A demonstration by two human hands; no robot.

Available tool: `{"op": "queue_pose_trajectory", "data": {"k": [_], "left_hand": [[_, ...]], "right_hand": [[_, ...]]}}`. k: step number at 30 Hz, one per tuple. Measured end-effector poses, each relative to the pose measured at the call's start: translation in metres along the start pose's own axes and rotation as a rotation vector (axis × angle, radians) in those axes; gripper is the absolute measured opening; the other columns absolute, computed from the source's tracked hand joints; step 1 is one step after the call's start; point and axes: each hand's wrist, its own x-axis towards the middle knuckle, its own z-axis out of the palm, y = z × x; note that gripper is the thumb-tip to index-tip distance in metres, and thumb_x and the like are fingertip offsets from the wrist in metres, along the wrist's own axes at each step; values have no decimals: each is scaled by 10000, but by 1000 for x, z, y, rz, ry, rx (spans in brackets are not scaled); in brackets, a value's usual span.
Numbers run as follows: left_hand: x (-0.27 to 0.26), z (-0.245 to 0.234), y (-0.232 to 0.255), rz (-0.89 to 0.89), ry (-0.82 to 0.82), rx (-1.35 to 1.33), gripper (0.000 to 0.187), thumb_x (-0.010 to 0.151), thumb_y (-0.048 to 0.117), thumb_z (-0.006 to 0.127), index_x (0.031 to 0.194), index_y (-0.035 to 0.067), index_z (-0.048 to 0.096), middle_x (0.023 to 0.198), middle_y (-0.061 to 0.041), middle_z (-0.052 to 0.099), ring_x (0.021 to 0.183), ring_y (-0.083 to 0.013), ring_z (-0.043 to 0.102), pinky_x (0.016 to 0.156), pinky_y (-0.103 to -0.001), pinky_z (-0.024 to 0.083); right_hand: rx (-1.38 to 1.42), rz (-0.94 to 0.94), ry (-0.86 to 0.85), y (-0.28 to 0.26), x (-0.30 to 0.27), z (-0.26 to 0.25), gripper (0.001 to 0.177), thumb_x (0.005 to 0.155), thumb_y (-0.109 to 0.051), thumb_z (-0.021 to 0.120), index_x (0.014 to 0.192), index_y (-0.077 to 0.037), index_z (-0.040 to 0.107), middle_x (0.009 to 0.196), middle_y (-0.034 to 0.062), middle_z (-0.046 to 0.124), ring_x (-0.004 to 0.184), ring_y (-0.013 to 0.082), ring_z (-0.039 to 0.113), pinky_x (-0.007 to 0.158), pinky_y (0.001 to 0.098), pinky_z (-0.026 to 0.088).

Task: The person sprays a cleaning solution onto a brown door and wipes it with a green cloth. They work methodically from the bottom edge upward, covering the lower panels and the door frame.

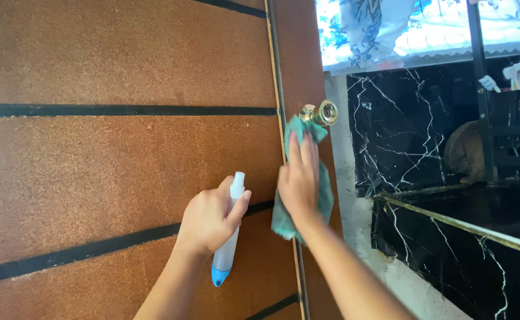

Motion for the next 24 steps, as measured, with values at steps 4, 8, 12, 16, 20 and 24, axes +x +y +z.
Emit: {"op": "queue_pose_trajectory", "data": {"k": [4, 8, 12, 16, 20, 24], "left_hand": [[1, 0, -1, 0, -15, 11, 395, 928, 399, 563, 1181, 109, 651, 614, -150, 689, 651, -377, 701, 625, -481, 540], [2, 1, -2, 12, -7, 2, 393, 928, 392, 566, 1170, 93, 646, 602, -149, 686, 639, -371, 705, 620, -471, 546], [3, -1, -3, 13, -29, -5, 380, 919, 388, 569, 1144, 91, 642, 599, -154, 684, 631, -378, 704, 607, -476, 545], [3, -1, -3, -7, -49, -5, 347, 922, 390, 570, 1081, 91, 647, 617, -157, 688, 640, -383, 701, 611, -487, 541], [2, -1, -4, 30, -29, 28, 339, 937, 401, 575, 1038, 84, 641, 634, -165, 691, 664, -397, 693, 634, -497, 536], [3, -2, -2, 10, -16, 25, 354, 917, 401, 574, 1104, 107, 630, 630, -173, 690, 667, -409, 692, 638, -501, 538]], "right_hand": [[-65, -171, -47, 8, 62, 17, 659, 889, -67, 636, 1510, 9, 428, 1514, 304, 418, 1420, 480, 416, 1230, 544, 320], [-12, 87, -53, 10, 117, 37, 631, 987, -86, 614, 1558, 15, 365, 1514, 320, 382, 1380, 490, 423, 1157, 536, 355], [63, -6, -24, 8, 88, 25, 613, 952, -11, 581, 1541, -56, 421, 1536, 257, 424, 1361, 447, 483, 1151, 489, 411], [213, -138, -80, 19, 24, -16, 554, 933, 61, 553, 1468, -85, 550, 1527, 226, 503, 1386, 419, 517, 1168, 463, 426], [159, -148, -96, 35, 16, -53, 577, 921, 96, 512, 1462, -92, 577, 1522, 200, 527, 1412, 392, 527, 1186, 449, 425], [33, -125, 111, 50, 54, -60, 546, 968, 21, 544, 1503, -93, 554, 1535, 240, 503, 1400, 425, 515, 1179, 454, 419]]}}
